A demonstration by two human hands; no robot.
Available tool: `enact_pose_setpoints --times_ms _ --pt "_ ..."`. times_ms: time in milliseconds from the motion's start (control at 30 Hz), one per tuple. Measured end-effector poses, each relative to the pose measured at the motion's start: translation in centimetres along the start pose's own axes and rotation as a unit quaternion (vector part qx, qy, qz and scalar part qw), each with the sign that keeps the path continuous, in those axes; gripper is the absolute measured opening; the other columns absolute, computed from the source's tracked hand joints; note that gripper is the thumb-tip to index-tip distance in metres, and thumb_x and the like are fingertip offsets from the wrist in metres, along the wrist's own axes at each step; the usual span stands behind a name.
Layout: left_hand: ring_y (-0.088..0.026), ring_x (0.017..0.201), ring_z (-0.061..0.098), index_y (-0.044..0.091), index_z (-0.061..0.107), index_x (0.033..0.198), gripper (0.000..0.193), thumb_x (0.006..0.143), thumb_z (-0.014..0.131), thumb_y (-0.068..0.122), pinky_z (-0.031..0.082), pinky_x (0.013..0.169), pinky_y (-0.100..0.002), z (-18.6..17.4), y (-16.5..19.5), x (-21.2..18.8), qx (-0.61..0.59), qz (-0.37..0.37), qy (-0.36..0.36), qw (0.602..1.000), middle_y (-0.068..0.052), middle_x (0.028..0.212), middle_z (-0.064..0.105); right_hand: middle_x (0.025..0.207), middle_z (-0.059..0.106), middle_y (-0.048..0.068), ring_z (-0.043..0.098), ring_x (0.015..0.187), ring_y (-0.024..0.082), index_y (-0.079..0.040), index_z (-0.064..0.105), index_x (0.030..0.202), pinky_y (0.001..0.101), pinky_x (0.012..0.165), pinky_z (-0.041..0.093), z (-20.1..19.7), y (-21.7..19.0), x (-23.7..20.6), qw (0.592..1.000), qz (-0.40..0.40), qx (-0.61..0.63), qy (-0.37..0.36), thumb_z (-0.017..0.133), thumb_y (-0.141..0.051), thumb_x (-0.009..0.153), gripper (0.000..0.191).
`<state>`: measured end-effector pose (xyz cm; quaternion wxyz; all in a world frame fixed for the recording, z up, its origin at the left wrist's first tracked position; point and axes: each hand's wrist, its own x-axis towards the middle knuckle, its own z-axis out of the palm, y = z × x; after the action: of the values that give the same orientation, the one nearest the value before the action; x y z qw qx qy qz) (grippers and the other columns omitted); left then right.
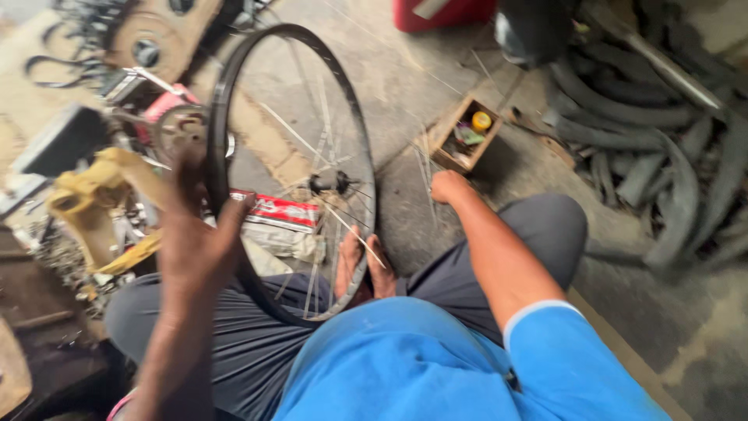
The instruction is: The person sits on the floor and repeatedly removes and reinserts a small metal ring into the rim of a bicycle wheel. They rotate the wheel to access different sections and handle the ring with both hands.
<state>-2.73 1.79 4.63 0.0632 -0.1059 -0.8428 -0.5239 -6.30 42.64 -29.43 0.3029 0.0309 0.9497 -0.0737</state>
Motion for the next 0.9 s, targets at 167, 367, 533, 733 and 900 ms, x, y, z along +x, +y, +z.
enact_pose_setpoints --times_ms 167,367,533,733,900 --pt "-0.024 0.117 0.070 -0.004 0.049 0.146 0.059 0.092 0.072 0.010 0.051 0.108 -0.035 0.1 -2.9 -4.0 -0.241 -0.154 -0.087 0.954 -0.019 0.122 0.073 0.101 0.071 0.026 0.067 0.099 0.046 -0.002 0.071 0.102 0.0540 0.085 0.053 -4.8 -5.3 -3.3 0.975 -0.049 0.147 0.160 0.062 -0.026 0.092 0.027" --pt "-0.022 0.121 0.065 -0.001 0.044 0.141 0.059 0.089 0.071 0.001 0.049 0.107 -0.036 2.1 -4.0 -9.1 -0.181 -0.075 0.005 0.981 -0.016 0.128 0.067 0.091 0.076 0.018 0.074 0.083 0.032 -0.005 0.065 0.099 0.0436 0.078 0.056 -10.3 -10.0 -10.1 0.957 -0.104 0.251 0.105 0.059 -0.029 0.096 0.025" --pt "-0.025 0.135 0.058 0.000 0.038 0.147 0.065 0.086 0.059 -0.009 0.044 0.116 -0.040 3.9 -5.0 -12.5 -0.167 -0.005 0.024 0.986 -0.017 0.144 0.059 0.107 0.075 0.015 0.067 0.102 0.023 -0.001 0.069 0.112 0.0391 0.092 0.054 -9.2 -13.7 -15.3 0.832 -0.353 0.361 -0.231 0.060 -0.018 0.100 0.023" --pt "-0.026 0.131 0.062 0.001 0.033 0.148 0.073 0.080 0.056 -0.008 0.052 0.107 -0.038 2.4 -3.4 -3.3 -0.222 -0.041 -0.107 0.968 -0.015 0.144 0.059 0.119 0.074 0.015 0.071 0.104 0.022 0.001 0.063 0.117 0.0379 0.098 0.056 -15.5 -17.6 -12.3 0.533 -0.274 0.795 0.096 0.055 -0.018 0.103 0.025" --pt "-0.025 0.114 0.069 0.003 0.051 0.142 0.053 0.094 0.062 0.021 0.052 0.098 -0.037 1.6 0.6 1.0 -0.045 -0.094 -0.131 0.986 -0.017 0.122 0.070 0.097 0.073 0.012 0.067 0.080 0.015 0.000 0.066 0.112 0.0298 0.075 0.057 -17.3 -19.6 -11.4 0.656 -0.210 0.697 0.198 0.061 -0.010 0.102 0.015"
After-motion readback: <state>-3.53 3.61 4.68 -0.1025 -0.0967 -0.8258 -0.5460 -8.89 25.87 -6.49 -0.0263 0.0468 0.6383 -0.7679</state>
